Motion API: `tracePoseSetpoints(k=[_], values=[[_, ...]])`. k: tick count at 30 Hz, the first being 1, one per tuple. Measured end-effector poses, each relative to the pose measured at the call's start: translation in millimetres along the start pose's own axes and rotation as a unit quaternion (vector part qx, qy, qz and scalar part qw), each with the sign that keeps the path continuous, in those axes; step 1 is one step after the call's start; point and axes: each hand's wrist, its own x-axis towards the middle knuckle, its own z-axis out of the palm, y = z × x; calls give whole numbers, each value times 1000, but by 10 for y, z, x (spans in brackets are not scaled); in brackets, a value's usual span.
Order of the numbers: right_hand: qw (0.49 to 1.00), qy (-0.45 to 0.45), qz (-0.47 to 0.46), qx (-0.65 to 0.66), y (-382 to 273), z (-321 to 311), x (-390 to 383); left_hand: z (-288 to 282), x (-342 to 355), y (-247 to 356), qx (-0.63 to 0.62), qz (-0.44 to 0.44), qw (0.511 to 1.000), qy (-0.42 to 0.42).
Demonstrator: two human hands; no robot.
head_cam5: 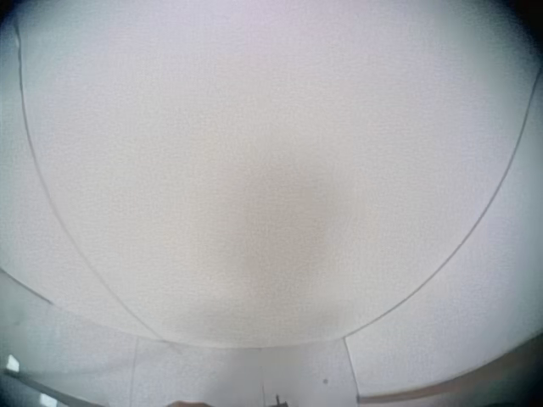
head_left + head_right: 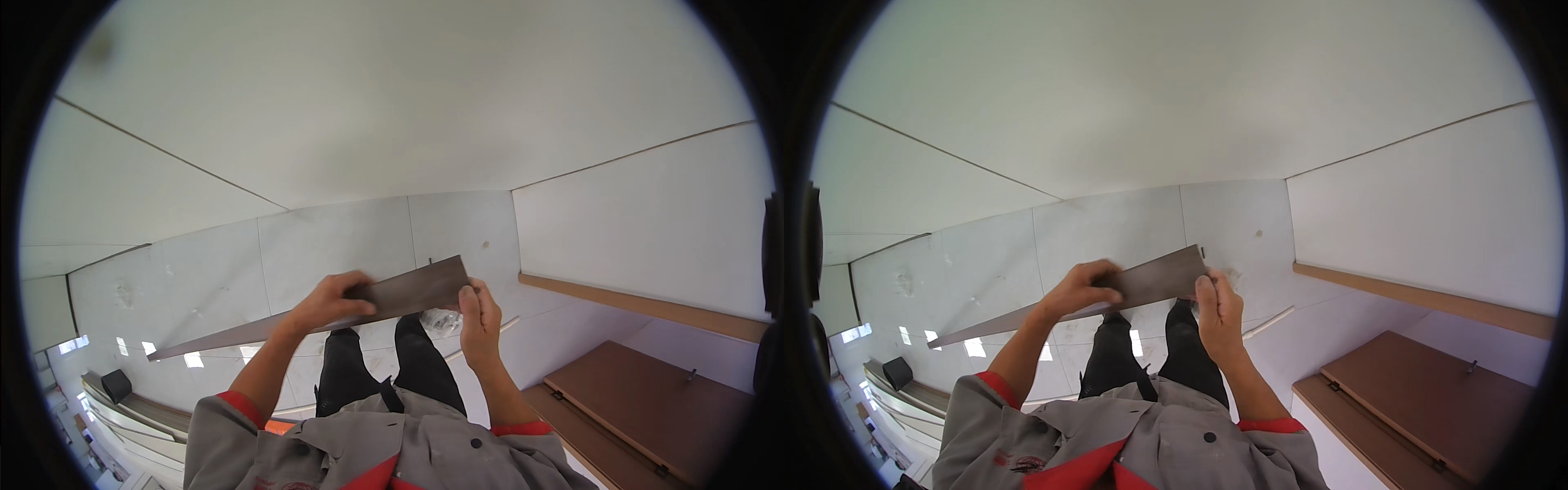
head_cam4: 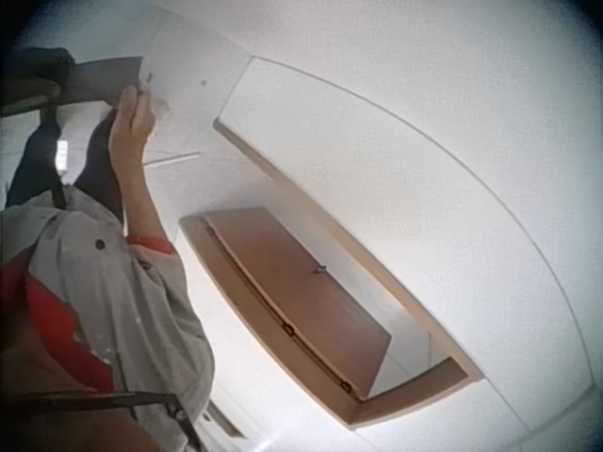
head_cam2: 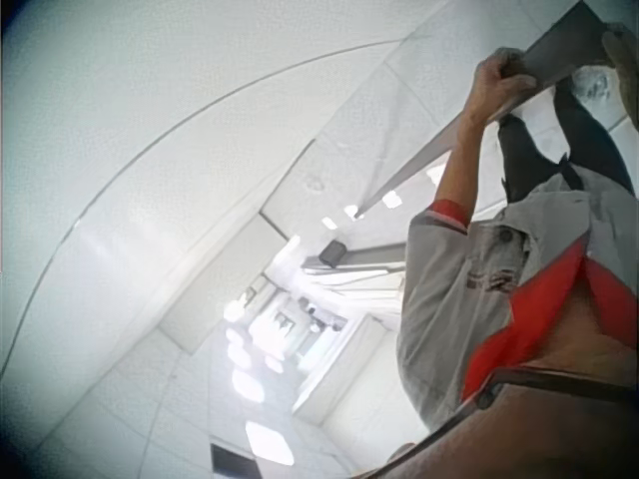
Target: The person kneels on the floor and installs a long wooden trim piece along the base of a wall. They unpack small metal fasteners, place them on the trim, wipe the trim with a cloth, and then use a caulking gun to apply adhesive along the trim before pressing it against the wall.
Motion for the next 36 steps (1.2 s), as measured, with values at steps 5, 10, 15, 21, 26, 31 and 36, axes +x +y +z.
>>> tracePoseSetpoints(k=[5,10,15,21,26,31,36], values=[[994,-81,54,49,120,-146,93,642,701,664,-76,54,995,-15],[986,-64,127,91,196,-257,209,792,874,694,-1,39,999,15],[967,0,179,184,376,-22,245,681,1123,588,-27,-49,998,-14],[954,48,197,222,731,82,492,403,1354,129,-154,-16,985,-78],[954,27,217,205,1280,108,679,516,1737,-378,-15,-46,999,-21],[946,8,283,156,2001,60,804,686,2182,-946,13,-135,991,-3],[929,48,286,229,2990,20,1027,664,2588,-1997,-138,-24,989,-52]])
